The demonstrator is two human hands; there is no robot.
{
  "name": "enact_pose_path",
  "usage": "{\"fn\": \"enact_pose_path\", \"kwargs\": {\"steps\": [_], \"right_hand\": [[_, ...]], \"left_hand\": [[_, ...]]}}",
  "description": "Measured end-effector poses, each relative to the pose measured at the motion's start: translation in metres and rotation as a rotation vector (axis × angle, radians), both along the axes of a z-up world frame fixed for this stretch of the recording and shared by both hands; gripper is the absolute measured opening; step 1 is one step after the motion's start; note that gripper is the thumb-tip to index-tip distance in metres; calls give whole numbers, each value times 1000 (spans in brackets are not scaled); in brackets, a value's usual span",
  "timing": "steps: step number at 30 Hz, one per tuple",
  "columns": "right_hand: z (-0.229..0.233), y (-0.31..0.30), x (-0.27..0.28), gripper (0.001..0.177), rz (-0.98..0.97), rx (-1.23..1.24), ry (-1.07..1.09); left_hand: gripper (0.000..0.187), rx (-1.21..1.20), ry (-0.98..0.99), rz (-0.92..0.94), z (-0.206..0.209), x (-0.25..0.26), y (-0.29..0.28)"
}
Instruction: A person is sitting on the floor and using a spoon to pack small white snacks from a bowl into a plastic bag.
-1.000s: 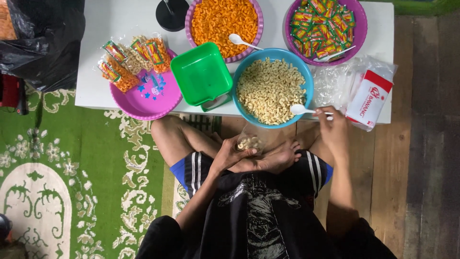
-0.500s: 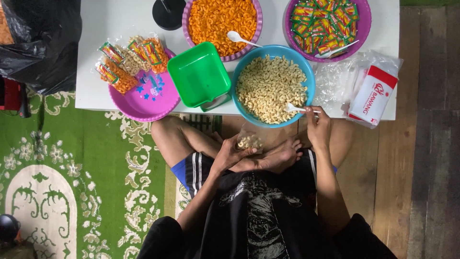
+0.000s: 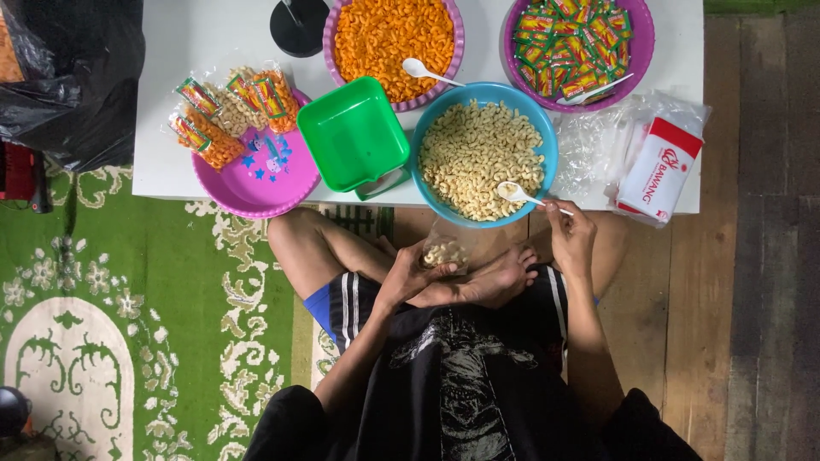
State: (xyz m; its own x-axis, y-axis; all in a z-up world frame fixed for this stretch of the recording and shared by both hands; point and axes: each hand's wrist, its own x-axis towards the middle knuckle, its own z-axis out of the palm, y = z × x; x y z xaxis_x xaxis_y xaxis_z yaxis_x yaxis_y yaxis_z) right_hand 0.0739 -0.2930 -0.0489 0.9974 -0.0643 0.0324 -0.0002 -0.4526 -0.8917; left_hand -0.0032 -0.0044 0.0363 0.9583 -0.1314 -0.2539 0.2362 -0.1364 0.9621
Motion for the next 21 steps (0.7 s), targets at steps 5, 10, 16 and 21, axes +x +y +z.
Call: {"fn": "enact_pose_path", "kwargs": {"steps": [5, 10, 16, 21], "right_hand": [[0, -2, -2, 11, 27, -186, -71], [6, 4, -1, 13, 5, -154, -70], [2, 4, 1, 12, 4, -141, -71], [10, 7, 0, 14, -43, 2, -23]], "left_hand": [[40, 15, 24, -6, 7, 0, -2], [39, 34, 4, -1, 5, 0, -2], [41, 45, 14, 8, 10, -1, 0], [39, 29, 1, 16, 2, -3, 1]]}}
